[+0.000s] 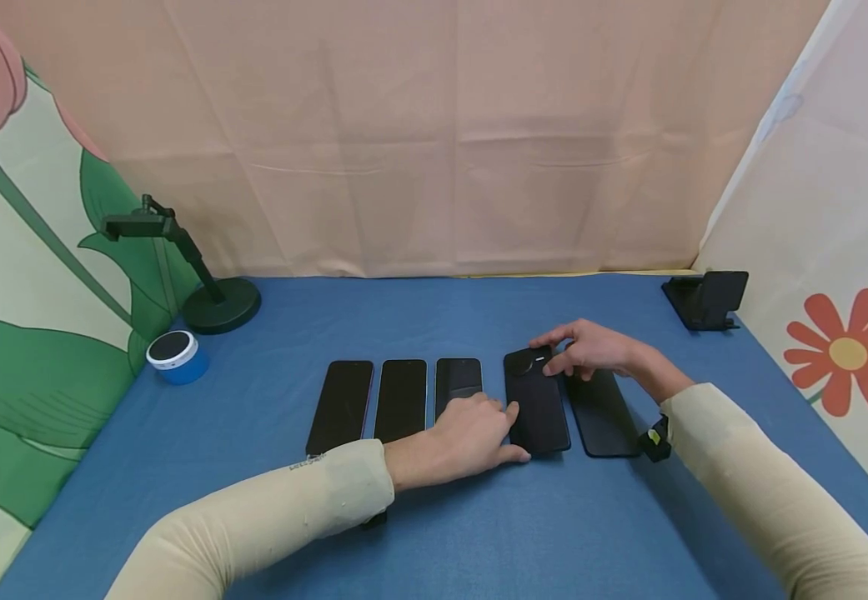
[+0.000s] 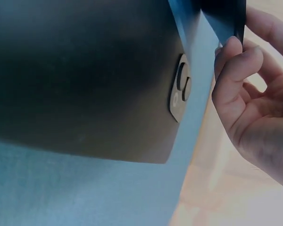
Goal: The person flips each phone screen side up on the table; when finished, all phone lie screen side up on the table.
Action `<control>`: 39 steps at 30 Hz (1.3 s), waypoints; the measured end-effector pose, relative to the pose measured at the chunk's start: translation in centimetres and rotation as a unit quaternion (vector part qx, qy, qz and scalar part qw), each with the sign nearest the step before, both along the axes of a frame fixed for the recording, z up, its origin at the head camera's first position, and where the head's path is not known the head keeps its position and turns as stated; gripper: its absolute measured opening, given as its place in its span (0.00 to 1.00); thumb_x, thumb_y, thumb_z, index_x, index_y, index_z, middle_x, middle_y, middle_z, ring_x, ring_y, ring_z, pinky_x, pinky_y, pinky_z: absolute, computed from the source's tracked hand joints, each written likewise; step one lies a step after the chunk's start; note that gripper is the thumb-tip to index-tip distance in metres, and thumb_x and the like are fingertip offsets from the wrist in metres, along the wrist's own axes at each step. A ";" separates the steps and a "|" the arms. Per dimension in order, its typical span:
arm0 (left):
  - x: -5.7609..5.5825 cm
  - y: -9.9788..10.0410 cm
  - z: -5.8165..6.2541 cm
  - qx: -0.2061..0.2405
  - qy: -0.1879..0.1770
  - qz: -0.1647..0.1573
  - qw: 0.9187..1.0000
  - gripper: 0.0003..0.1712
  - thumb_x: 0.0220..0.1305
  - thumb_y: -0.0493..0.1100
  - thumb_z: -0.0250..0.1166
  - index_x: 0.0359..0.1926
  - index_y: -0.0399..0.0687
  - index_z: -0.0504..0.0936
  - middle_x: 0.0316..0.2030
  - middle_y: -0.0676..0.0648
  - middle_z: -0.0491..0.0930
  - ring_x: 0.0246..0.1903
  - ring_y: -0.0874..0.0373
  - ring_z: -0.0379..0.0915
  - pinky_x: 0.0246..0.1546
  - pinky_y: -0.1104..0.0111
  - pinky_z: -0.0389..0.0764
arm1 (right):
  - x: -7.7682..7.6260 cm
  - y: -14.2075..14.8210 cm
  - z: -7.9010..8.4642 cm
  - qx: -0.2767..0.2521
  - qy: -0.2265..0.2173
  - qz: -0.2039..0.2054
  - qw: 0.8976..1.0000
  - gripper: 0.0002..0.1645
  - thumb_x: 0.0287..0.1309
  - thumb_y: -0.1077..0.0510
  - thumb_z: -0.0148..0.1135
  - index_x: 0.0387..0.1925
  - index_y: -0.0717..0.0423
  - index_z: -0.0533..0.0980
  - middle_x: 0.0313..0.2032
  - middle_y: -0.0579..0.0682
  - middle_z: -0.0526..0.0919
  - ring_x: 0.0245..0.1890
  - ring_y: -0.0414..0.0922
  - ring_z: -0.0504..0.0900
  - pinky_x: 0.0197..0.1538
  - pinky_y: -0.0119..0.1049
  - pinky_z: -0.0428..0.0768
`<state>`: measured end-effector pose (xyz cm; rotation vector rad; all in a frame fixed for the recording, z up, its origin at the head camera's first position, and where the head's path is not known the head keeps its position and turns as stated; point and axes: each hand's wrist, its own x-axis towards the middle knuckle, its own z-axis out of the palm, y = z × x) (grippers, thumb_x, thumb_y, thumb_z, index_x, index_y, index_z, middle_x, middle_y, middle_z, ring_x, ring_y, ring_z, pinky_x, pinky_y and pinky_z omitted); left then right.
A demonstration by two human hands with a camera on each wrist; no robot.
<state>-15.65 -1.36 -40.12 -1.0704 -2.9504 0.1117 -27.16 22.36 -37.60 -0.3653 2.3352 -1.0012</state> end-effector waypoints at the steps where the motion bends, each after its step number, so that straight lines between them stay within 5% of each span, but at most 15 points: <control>1: 0.0 0.0 0.0 0.000 -0.001 0.000 1.000 0.41 0.64 0.73 0.58 0.68 0.52 0.76 0.51 0.51 0.86 0.50 0.57 0.81 0.35 0.66 0.85 | 0.0 0.0 0.1 0.001 -0.003 0.000 1.000 0.35 0.60 0.54 0.70 0.69 0.50 0.72 0.38 0.55 0.75 0.23 0.44 0.70 0.24 0.36 0.70; 6: -0.1 -0.2 -0.1 0.001 -0.005 -0.005 1.000 0.42 0.66 0.73 0.56 0.69 0.52 0.75 0.54 0.51 0.85 0.50 0.58 0.81 0.35 0.67 0.84 | -0.3 0.0 0.7 0.007 -0.014 0.010 1.000 0.36 0.59 0.54 0.70 0.69 0.50 0.72 0.44 0.56 0.77 0.23 0.43 0.70 0.24 0.37 0.71; 14: -0.1 -0.5 -0.4 0.011 -0.022 -0.013 1.000 0.42 0.68 0.70 0.56 0.72 0.51 0.70 0.50 0.51 0.86 0.48 0.58 0.81 0.33 0.69 0.83 | -0.7 -0.3 1.9 0.036 -0.020 0.039 0.998 0.36 0.60 0.54 0.70 0.69 0.52 0.72 0.37 0.55 0.75 0.23 0.43 0.70 0.27 0.39 0.77; 22: 0.4 0.0 0.5 0.122 -0.087 -0.030 0.988 0.44 0.69 0.68 0.56 0.78 0.54 0.59 0.43 0.52 0.84 0.39 0.62 0.80 0.34 0.71 0.79 | -1.0 -0.6 2.4 0.047 -0.025 0.050 0.997 0.36 0.60 0.54 0.70 0.69 0.53 0.72 0.44 0.56 0.74 0.24 0.44 0.70 0.26 0.38 0.77; 27: 0.5 0.7 0.9 0.145 -0.094 -0.044 0.984 0.44 0.70 0.68 0.56 0.78 0.54 0.58 0.37 0.54 0.82 0.32 0.65 0.76 0.28 0.75 0.74 | -1.1 -0.9 2.8 0.049 -0.026 0.056 0.997 0.36 0.59 0.53 0.71 0.68 0.54 0.72 0.47 0.56 0.75 0.23 0.44 0.69 0.25 0.37 0.74; 39: -0.1 1.6 0.8 0.166 -0.120 -0.035 0.978 0.49 0.68 0.70 0.56 0.79 0.53 0.53 0.24 0.59 0.74 0.22 0.68 0.68 0.22 0.76 0.68 | -1.1 -1.4 3.1 0.059 -0.030 0.058 0.996 0.36 0.58 0.53 0.71 0.68 0.55 0.73 0.30 0.52 0.74 0.21 0.42 0.67 0.25 0.37 0.72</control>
